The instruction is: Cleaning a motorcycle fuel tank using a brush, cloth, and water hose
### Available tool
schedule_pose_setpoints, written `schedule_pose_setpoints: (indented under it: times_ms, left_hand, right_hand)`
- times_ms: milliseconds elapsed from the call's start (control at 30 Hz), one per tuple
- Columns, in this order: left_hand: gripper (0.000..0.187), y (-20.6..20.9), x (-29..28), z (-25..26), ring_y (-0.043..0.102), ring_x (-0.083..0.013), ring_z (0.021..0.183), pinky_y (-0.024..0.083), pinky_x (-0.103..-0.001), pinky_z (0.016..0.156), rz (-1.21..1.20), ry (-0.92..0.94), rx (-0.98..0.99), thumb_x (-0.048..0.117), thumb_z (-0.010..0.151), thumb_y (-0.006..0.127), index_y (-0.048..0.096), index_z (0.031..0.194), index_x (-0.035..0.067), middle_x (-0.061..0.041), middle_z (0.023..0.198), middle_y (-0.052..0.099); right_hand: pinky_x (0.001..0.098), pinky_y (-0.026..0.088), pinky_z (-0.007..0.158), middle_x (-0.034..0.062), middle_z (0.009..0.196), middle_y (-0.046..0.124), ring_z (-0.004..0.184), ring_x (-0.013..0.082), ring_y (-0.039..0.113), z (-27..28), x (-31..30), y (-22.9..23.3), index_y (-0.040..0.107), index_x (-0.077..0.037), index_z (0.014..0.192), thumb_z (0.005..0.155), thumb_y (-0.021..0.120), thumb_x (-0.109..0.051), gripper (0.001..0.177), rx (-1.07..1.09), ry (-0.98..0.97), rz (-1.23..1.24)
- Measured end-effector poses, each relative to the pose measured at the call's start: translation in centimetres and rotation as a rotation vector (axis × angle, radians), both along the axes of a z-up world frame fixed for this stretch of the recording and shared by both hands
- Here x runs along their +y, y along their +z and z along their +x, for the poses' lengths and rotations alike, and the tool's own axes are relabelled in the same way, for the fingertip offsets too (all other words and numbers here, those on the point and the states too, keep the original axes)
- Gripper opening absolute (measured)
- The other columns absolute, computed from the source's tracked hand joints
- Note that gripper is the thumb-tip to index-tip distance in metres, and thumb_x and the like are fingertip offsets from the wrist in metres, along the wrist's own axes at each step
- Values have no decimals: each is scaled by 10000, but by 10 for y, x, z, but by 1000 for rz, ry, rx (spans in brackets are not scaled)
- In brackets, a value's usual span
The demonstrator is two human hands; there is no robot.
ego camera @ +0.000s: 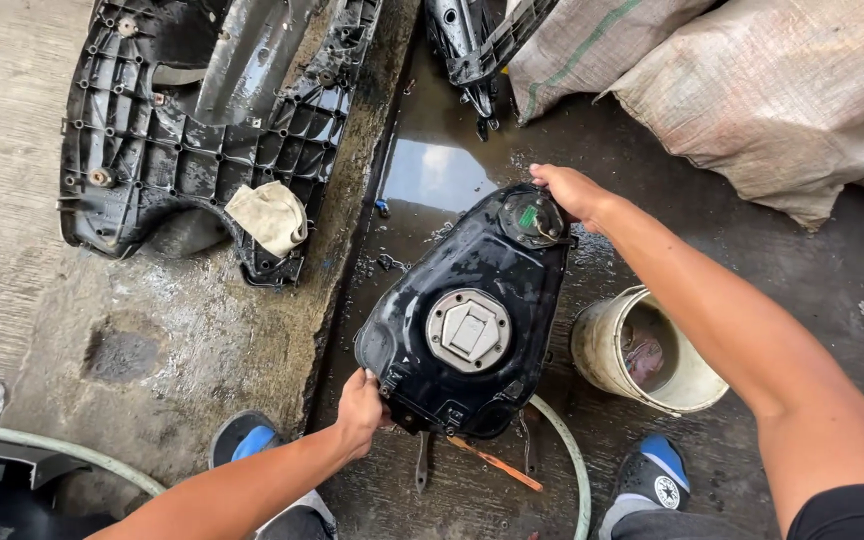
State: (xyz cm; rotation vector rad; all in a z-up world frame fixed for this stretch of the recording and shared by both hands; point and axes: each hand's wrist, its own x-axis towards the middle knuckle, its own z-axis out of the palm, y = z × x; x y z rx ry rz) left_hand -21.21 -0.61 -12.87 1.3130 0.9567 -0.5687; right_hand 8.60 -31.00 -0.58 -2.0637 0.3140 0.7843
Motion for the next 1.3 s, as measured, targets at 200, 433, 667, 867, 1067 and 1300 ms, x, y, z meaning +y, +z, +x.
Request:
schedule_pose_setpoints:
  times_ms: [200,433,667,867,1067,1300]
  left_hand:
    - [329,4,4,9,547,-198,669,586,-389,635,-1,-20,30,225,1136,299,559,1211,38,-118,885,572]
    - [349,-14,12,15,577,-214,673,588,-425,583,-41,-16,36,273,1140,337,580,1100,26,-131,916,628]
    - [338,-28,15,20,691,-352,655,647,-550,562,92,0,-13,274,1087,321,581,1129,64,-185,862,657]
    - [261,19,14,32,604,-277,623,654,-497,525,128,-105,-33,180,1027,371,550,1115,12,-155,794,570]
    - [305,31,18,37,616,-319,698,665,-555,642,95,-193,-12,65,946,396,514,1201,-54,-190,857,561]
    - [391,24,24,43,688,-473,944,639,-587,790,28,-251,3,100,1004,390,411,1334,-109,-337,1106,544]
  right_hand:
    - [480,294,1198,127,1618,392,1442,303,439,-7,7,9,423,-60,1526,982,350,-450,673,1,32,-3]
    - [457,309,1210,130,1606,402,1469,301,399,6,8,-23,427,-35,1508,988,397,-444,662,-77,100,-45]
    - [482,327,1184,81,1491,526,1395,377,446,25,6,-81,613,-207,1399,928,476,-551,599,-250,263,-336]
    - [465,367,1144,103,1397,607,1351,333,514,15,1,-69,665,-208,1314,939,474,-591,569,-256,113,-267]
    - [472,451,724,142,798,502,772,398,577,-76,8,-17,513,-71,860,1101,390,-303,356,-976,137,-181]
    - [397,446,490,143,487,433,478,345,529,-255,-28,-88,403,-111,594,984,498,-238,420,-621,409,-58]
